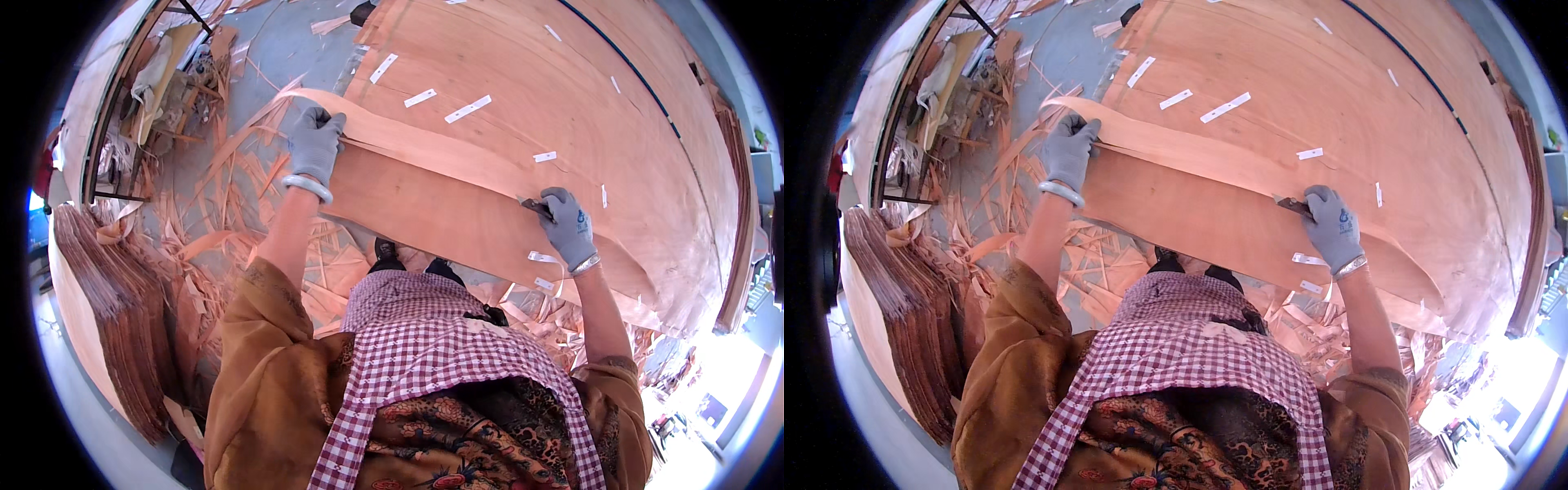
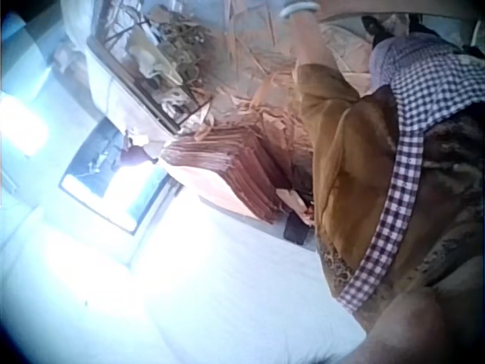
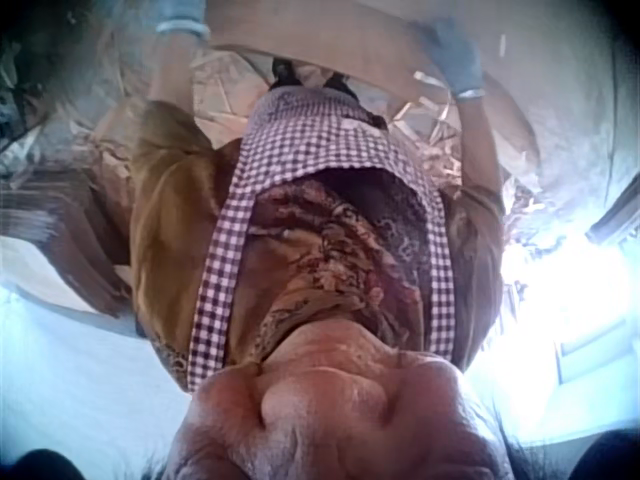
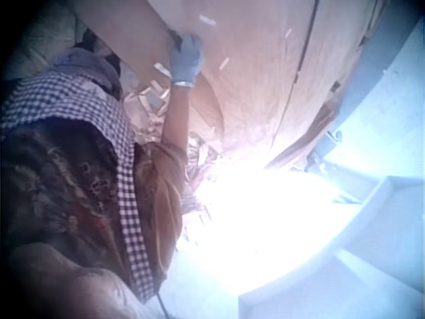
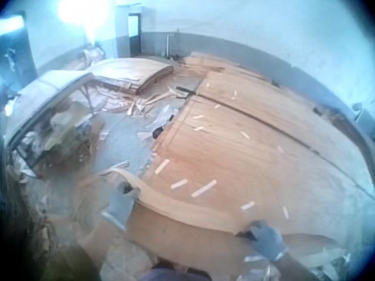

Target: The person cuts wood veneer sheets using a knife and straight edge, positioning and trimming large sheets on a work table.

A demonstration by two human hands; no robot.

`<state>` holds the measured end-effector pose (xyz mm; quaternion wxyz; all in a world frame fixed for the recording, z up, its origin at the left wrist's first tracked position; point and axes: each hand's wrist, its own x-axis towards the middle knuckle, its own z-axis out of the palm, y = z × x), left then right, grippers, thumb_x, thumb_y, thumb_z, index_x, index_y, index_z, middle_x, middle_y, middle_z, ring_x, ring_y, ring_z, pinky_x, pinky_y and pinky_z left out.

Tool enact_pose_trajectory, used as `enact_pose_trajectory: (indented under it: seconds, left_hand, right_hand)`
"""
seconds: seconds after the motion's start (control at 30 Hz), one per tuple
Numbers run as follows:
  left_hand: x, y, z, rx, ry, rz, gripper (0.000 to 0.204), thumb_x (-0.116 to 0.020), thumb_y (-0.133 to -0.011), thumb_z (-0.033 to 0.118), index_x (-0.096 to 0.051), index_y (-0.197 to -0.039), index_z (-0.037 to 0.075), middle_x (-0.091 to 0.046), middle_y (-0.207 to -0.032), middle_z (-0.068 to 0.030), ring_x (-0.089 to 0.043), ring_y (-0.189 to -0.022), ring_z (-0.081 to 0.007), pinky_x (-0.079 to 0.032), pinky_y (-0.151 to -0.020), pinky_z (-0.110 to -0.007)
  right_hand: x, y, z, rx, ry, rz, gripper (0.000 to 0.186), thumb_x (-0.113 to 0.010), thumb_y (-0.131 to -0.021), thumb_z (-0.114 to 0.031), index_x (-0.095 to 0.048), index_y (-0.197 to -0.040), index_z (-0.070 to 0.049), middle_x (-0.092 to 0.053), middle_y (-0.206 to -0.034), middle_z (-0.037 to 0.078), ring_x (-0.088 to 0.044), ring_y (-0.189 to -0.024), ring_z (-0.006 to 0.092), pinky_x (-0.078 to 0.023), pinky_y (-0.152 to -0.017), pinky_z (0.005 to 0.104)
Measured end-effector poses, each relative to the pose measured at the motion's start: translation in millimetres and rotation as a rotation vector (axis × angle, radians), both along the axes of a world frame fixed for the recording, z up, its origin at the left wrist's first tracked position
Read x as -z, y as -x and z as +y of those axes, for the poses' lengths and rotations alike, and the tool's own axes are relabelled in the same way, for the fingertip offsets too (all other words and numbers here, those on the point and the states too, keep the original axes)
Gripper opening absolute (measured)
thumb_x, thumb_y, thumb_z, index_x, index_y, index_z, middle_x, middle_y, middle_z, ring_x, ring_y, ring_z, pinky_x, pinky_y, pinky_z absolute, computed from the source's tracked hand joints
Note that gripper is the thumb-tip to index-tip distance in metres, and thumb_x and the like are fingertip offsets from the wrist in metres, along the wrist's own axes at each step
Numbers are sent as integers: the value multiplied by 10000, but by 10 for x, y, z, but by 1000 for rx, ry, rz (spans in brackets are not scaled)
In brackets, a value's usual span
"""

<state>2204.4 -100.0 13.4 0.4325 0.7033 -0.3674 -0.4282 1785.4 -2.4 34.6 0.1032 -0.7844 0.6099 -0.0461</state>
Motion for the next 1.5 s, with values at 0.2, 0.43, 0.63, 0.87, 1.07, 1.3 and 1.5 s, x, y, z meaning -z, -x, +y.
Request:
enact_pose_trajectory:
  seconds: [0.2,0.43,0.63,0.87,1.07,1.3,1.5]
  left_hand:
    - [16,148,293,90,367,-931,233,-629,-848,108,-575,-1067,47,-593,-967,-136,-574,-919,-318,-478,-797,-422]
    - [333,454,328,375,445,-910,219,-629,-815,100,-661,-1031,108,-607,-1010,-94,-565,-928,-317,-484,-802,-408]
    - [466,330,270,335,413,-614,274,-645,-769,-22,-663,-1027,69,-607,-1014,-127,-578,-941,-327,-491,-822,-390]
    - [483,326,233,321,344,-569,313,-629,-762,-23,-646,-1059,76,-598,-1060,-126,-552,-1007,-330,-476,-870,-386]
    - [467,389,295,280,328,-656,290,-611,-795,10,-639,-1073,89,-593,-1090,-114,-531,-1044,-331,-466,-891,-389]
    - [308,688,448,201,188,-819,518,-755,-765,350,-583,-1185,102,-539,-1210,-138,-471,-1137,-362,-395,-979,-447]
    - [291,704,423,231,122,-777,655,-796,-707,422,-550,-1216,91,-496,-1271,-151,-438,-1184,-373,-350,-1023,-465]
  right_hand:
    - [-39,-30,47,-81,-79,-43,157,-673,-778,-101,-607,-909,-44,-621,-1030,99,-615,-921,303,-516,-750,388]
    - [-362,-170,-98,-114,-193,-222,165,-608,-843,-127,-604,-973,-26,-617,-967,142,-617,-860,321,-511,-741,370]
    - [-255,-1254,-582,-125,-521,-153,290,-427,-980,-306,-548,-1021,-46,-671,-804,168,-641,-757,395,-497,-709,462]
    - [-28,-2252,-803,-205,-376,101,271,-430,-964,-281,-531,-1026,-38,-687,-875,208,-673,-833,379,-497,-722,490]
    - [-51,-1992,-602,-250,-473,202,233,-459,-925,-214,-540,-1050,-35,-692,-940,219,-679,-897,379,-514,-746,471]
    - [-225,-1501,-730,-398,-533,319,287,-437,-974,-321,-533,-1049,-61,-687,-885,184,-673,-832,364,-502,-708,458]
    - [-364,-881,-1097,-499,-588,460,248,-454,-976,-359,-552,-1033,-139,-682,-855,135,-664,-810,326,-483,-690,446]
